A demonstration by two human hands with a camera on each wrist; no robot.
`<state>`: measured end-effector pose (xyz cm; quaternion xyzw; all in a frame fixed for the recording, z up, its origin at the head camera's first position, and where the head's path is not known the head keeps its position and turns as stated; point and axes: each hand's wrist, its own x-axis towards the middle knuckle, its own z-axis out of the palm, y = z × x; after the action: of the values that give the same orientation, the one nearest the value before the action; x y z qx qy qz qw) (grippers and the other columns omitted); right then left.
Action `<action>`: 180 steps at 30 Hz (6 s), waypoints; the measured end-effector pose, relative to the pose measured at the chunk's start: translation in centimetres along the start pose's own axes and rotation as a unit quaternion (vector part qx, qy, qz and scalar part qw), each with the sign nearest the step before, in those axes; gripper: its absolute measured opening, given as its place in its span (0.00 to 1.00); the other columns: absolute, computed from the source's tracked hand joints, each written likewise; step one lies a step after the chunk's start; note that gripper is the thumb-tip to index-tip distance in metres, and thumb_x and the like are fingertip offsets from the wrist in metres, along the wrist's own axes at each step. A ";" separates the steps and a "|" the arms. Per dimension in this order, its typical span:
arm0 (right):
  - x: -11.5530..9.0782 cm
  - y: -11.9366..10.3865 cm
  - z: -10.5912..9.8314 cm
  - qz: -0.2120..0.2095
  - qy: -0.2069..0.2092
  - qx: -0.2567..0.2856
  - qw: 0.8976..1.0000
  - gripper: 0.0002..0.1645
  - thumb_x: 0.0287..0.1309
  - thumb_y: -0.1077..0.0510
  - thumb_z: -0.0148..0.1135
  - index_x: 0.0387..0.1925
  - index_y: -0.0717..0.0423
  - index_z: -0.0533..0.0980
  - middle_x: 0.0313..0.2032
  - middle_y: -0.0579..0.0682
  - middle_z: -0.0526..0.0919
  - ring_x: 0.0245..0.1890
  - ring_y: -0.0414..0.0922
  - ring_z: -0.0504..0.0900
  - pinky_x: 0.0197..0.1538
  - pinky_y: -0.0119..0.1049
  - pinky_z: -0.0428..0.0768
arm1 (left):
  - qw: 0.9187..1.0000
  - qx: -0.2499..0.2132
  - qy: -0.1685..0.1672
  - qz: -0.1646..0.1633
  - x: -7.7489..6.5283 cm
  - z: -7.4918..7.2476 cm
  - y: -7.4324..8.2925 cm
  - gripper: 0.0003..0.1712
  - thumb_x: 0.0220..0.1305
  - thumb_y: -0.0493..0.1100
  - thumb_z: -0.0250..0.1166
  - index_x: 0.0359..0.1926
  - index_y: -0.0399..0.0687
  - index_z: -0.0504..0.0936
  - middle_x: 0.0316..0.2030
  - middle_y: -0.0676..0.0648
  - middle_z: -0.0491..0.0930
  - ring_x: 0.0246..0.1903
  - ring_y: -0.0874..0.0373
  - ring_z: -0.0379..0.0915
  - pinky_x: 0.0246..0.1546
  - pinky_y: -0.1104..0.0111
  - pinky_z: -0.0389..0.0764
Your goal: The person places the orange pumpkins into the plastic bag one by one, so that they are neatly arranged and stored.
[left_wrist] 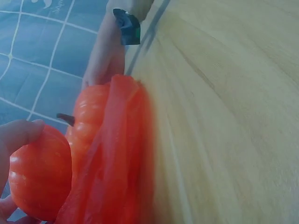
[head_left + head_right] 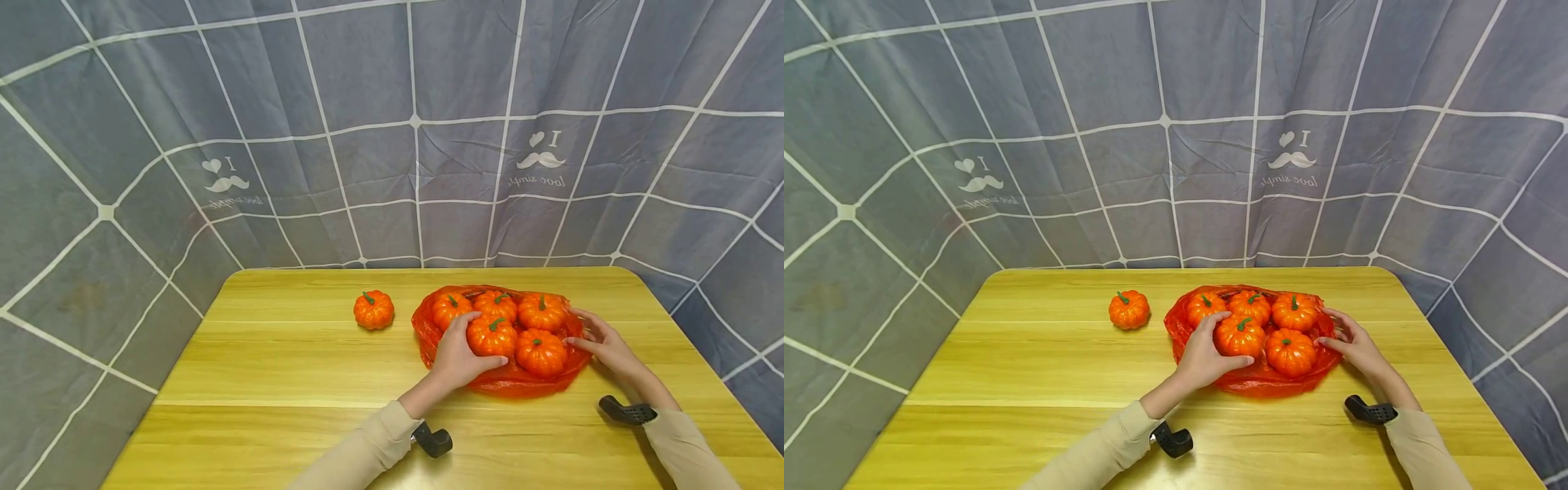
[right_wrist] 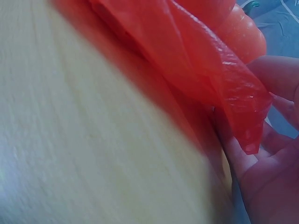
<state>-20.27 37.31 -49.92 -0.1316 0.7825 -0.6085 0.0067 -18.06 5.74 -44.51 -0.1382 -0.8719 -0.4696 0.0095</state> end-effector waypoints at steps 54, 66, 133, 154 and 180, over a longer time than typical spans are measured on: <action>-0.1 0.7 0.0 -0.031 0.000 0.020 0.999 0.33 0.60 0.71 0.56 0.66 0.55 0.64 0.50 0.25 0.76 0.47 0.23 0.77 0.45 0.17 0.76 | 0.991 0.122 -0.033 0.042 -1.3 0.9 -0.8 0.39 0.50 0.52 0.73 0.63 0.52 0.71 0.58 0.47 0.70 0.58 0.53 0.66 0.57 0.65 0.74; -0.1 0.5 0.0 -0.024 0.006 -0.002 1.000 0.33 0.61 0.70 0.57 0.67 0.55 0.64 0.49 0.24 0.75 0.46 0.22 0.76 0.45 0.16 0.75 | 0.991 0.072 0.031 0.106 -2.7 -2.2 -1.8 0.30 0.54 0.46 0.71 0.59 0.49 0.75 0.56 0.48 0.74 0.56 0.53 0.68 0.56 0.63 0.74; 0.0 0.6 0.2 -0.046 -0.006 0.041 0.998 0.34 0.60 0.74 0.54 0.67 0.59 0.62 0.54 0.25 0.74 0.50 0.22 0.75 0.47 0.16 0.75 | 0.973 -0.051 0.209 -0.085 1.3 -11.4 -13.3 0.48 0.41 0.41 0.79 0.63 0.36 0.65 0.57 0.32 0.67 0.58 0.38 0.65 0.60 0.48 0.70; 0.0 0.7 0.1 -0.037 -0.005 0.040 0.999 0.33 0.60 0.74 0.54 0.67 0.59 0.63 0.53 0.24 0.75 0.50 0.22 0.75 0.47 0.15 0.74 | 0.969 -0.071 0.218 -0.095 1.4 -11.1 -13.1 0.48 0.41 0.42 0.79 0.62 0.35 0.65 0.58 0.35 0.69 0.57 0.40 0.69 0.58 0.50 0.73; 0.1 1.0 0.1 -0.043 -0.006 0.046 0.998 0.34 0.60 0.75 0.54 0.67 0.59 0.62 0.54 0.25 0.74 0.50 0.22 0.75 0.47 0.16 0.74 | 0.972 -0.107 0.192 -0.088 -1.0 -10.6 -10.9 0.48 0.43 0.43 0.79 0.63 0.39 0.64 0.59 0.38 0.69 0.52 0.45 0.70 0.54 0.54 0.76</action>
<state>-20.52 37.39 -50.86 -0.1687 0.7472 -0.6428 -0.0087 -21.04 -8.89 -47.66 0.0314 -0.8073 -0.5769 0.1207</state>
